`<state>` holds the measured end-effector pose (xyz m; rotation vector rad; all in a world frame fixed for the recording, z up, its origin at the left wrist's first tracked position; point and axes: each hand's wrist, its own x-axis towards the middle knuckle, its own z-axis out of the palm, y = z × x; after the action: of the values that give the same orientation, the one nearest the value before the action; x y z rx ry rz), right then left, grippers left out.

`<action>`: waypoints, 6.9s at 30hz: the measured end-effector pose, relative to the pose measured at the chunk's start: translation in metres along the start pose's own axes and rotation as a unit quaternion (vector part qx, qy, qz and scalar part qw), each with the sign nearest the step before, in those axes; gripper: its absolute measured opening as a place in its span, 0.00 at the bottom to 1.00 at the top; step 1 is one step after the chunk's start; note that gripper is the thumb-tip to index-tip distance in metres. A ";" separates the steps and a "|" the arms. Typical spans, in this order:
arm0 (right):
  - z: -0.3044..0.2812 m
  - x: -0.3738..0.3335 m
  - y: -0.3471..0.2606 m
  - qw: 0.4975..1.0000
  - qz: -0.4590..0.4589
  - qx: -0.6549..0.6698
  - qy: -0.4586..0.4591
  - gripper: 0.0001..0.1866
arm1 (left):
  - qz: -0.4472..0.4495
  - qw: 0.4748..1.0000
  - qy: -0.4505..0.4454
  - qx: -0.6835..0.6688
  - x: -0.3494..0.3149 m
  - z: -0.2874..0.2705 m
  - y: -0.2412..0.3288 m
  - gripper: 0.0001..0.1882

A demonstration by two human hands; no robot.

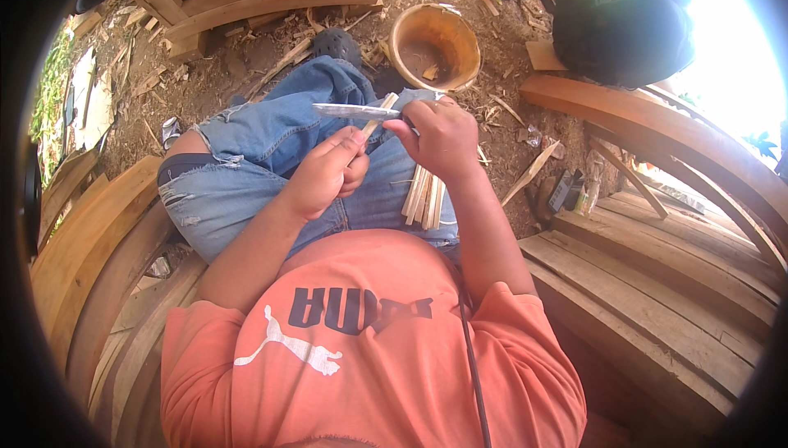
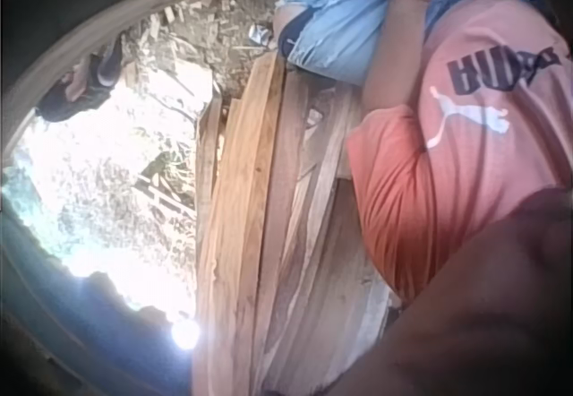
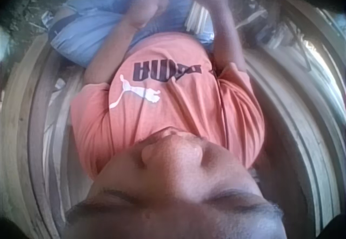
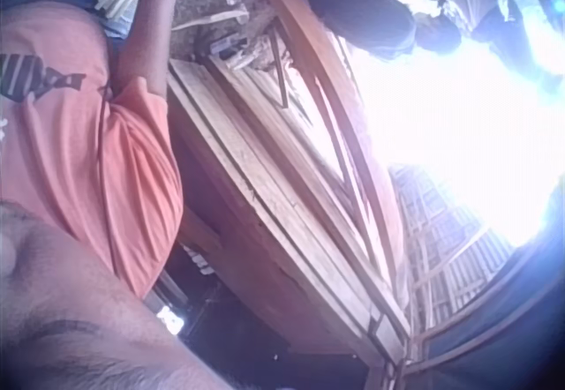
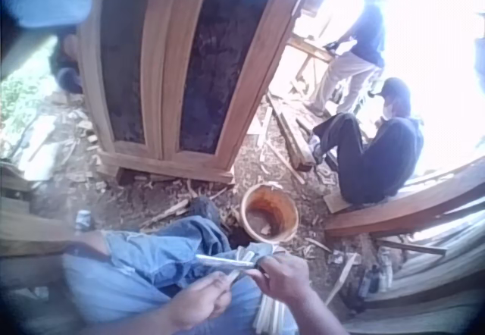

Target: The person sits on the ground and uses a knife to shave and shape small wooden sticks. They repeatedly hold each stick and pare its edges, occasionally pausing to inspect the work. A bucket and additional wood pieces are nearby.

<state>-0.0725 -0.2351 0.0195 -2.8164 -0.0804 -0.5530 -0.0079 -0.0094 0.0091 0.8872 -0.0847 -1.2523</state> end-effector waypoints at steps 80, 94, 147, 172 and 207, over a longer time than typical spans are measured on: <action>-0.019 0.011 -0.019 0.956 0.259 0.124 -0.066 0.19 | -0.036 0.992 -0.002 -0.125 -0.005 -0.001 -0.001 0.15; 0.007 -0.016 -0.049 0.966 0.183 0.147 -0.105 0.20 | -0.053 0.989 0.004 -0.139 -0.005 -0.006 -0.003 0.14; 0.002 0.003 -0.039 0.991 0.110 0.049 -0.066 0.22 | 0.031 0.995 0.032 -0.087 0.000 -0.005 -0.001 0.12; -0.059 0.004 0.031 0.970 0.242 -0.007 0.004 0.18 | 0.026 0.994 0.022 -0.107 -0.023 -0.017 0.005 0.15; -0.024 0.014 0.078 0.912 0.380 0.090 0.127 0.27 | -0.006 0.996 0.006 -0.093 -0.029 -0.021 0.007 0.12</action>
<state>-0.0597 -0.3171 0.0268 -2.3003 0.9186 -0.6516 -0.0022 0.0263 0.0106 0.7348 0.0458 -1.2453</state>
